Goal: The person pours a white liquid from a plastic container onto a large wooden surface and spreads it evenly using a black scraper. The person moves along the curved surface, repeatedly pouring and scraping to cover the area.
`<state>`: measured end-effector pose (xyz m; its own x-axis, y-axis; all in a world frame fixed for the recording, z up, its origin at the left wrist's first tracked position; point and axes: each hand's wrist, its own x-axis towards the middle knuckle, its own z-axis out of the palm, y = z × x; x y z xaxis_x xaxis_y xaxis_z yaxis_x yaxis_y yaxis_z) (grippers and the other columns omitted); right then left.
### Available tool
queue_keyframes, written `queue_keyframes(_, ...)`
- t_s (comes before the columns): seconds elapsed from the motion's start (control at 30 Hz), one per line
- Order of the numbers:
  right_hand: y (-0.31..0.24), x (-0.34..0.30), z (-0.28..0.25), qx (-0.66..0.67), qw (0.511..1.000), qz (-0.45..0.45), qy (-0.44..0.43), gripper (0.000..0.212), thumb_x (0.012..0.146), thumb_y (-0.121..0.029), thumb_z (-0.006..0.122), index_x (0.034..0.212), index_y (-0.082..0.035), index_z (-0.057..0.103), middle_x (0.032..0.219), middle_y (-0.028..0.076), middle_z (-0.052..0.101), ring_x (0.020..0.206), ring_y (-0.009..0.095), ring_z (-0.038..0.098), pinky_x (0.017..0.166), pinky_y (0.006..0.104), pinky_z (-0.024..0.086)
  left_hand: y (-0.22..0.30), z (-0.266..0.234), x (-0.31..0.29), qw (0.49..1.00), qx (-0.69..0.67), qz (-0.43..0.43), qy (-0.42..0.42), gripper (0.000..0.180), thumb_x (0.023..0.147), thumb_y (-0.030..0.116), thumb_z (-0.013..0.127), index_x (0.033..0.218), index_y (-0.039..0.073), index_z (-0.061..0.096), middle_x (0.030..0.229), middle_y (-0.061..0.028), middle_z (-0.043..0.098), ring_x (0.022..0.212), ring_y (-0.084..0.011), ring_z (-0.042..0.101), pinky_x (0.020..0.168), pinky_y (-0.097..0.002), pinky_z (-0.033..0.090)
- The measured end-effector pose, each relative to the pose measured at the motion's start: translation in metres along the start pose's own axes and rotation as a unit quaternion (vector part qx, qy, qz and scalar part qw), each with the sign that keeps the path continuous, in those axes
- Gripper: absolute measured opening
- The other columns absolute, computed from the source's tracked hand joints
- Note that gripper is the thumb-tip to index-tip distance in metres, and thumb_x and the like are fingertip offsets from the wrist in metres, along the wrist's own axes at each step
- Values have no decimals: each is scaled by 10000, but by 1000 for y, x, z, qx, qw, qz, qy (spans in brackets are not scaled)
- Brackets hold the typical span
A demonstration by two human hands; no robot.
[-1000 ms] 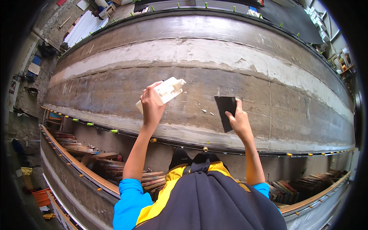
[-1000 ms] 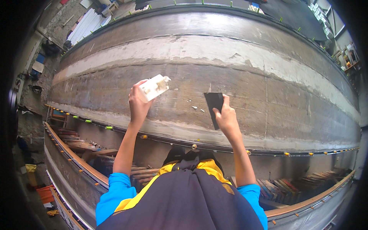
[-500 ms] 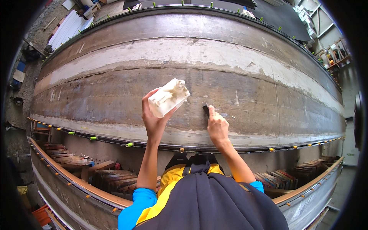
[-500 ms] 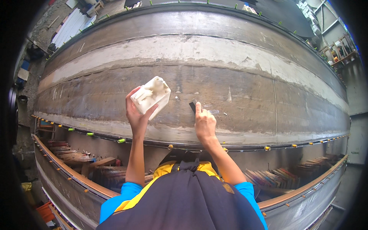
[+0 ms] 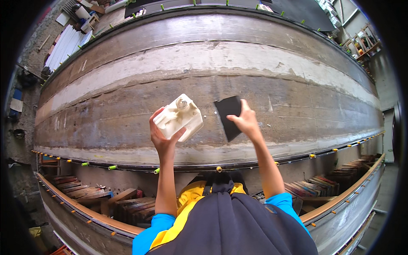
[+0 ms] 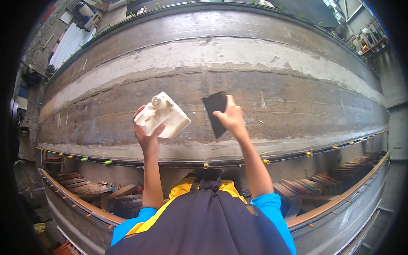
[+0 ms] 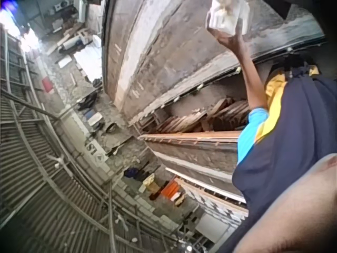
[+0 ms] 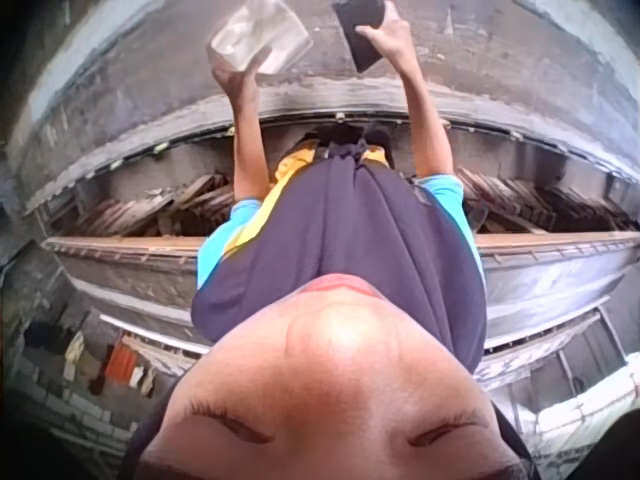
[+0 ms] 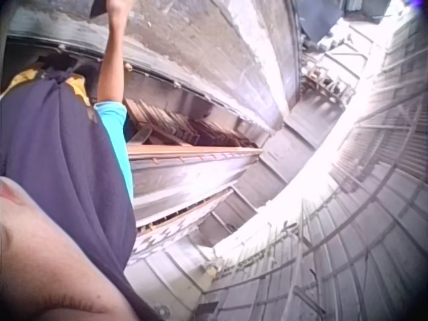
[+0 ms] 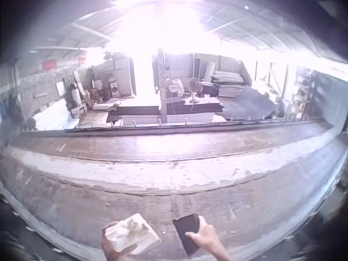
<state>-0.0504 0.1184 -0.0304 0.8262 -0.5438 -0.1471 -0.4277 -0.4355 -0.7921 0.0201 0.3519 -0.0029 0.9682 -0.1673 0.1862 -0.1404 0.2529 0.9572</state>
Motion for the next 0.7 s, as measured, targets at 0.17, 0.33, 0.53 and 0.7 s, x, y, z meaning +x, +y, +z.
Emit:
queue_keyframes(0.17,4,0,21,-1,1000,20,-6,738,629,-192,715,1223,72,366,974,280,591,905,347,608,773,353,477,10,-18,-12,999,21,-17,-41,783,509,-70,743,1210,64,418,1154,-71,489,1083,-199,483,951,-340,405)
queue_keyframes(0.33,73,-9,-47,5,993,43,112,615,646,-113,705,1164,57,421,827,242,631,759,291,652,648,339,516,6,-38,-24,996,-6,-32,-84,760,495,27,802,1167,43,446,1154,-116,517,1082,-207,502,930,-353,438)
queue_keyframes(0.53,-10,1,13,-13,999,-26,16,645,669,-158,689,1188,64,376,837,276,612,788,357,633,657,386,507,-10,-44,-40,988,-63,-67,-122,767,476,33,810,1156,43,456,1130,-105,527,1069,-197,507,932,-336,422)
queue_keyframes(0.7,-21,13,73,-68,995,-51,-59,652,673,-167,675,1200,43,352,862,291,601,821,345,627,696,385,493,-3,-36,-35,984,-71,-84,-139,761,481,45,810,1156,41,458,1115,-94,536,1044,-182,519,921,-318,421)
